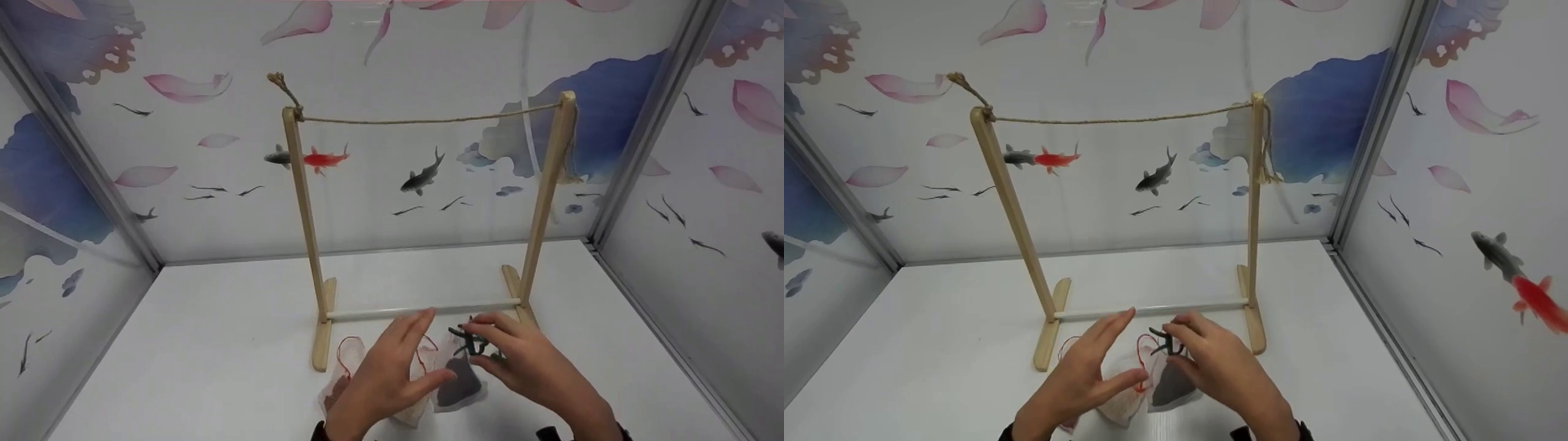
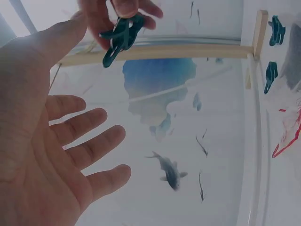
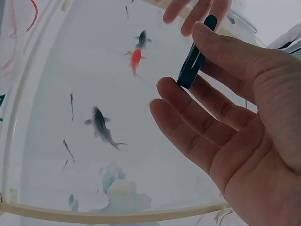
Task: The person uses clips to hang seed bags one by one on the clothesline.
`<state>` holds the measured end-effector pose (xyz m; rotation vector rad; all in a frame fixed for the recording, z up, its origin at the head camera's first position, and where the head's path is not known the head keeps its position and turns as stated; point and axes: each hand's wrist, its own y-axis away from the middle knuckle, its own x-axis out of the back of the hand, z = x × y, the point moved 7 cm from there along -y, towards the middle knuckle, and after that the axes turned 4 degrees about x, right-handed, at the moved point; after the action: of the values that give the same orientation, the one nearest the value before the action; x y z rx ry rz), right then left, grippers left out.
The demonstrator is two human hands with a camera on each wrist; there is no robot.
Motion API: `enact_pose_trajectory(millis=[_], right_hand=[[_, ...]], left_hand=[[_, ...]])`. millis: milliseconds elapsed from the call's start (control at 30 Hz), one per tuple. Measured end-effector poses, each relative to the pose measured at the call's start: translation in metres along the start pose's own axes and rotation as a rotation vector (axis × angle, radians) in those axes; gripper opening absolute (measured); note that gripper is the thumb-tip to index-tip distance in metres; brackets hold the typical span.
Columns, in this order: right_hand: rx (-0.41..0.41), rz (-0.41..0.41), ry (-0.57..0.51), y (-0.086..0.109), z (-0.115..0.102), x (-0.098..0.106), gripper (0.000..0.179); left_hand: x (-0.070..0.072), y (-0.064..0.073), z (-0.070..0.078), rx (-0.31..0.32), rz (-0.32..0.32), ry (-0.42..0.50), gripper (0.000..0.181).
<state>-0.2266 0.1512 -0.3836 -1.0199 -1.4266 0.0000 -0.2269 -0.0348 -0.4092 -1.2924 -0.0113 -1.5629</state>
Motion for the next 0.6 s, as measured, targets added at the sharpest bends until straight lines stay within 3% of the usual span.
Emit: enact_pose_trajectory(millis=[100,333,600], right_hand=[[0.024,-0.004,0.003,0.001,-0.007,0.000,0.051],[0.090,-0.018,-0.019,0.001,-0.015,-0.006,0.055],[0.062,-0.059,-0.033,0.002,-0.014,-0.011,0.049]], left_hand=[[-0.003,0.002,0.005,-0.032,-0.013,-0.024,0.075],[-0.004,0.006,0.003,-0.012,-0.045,-0.023,0.065],[-0.009,0.005,0.001,-0.040,-0.051,-0.010,0.056]])
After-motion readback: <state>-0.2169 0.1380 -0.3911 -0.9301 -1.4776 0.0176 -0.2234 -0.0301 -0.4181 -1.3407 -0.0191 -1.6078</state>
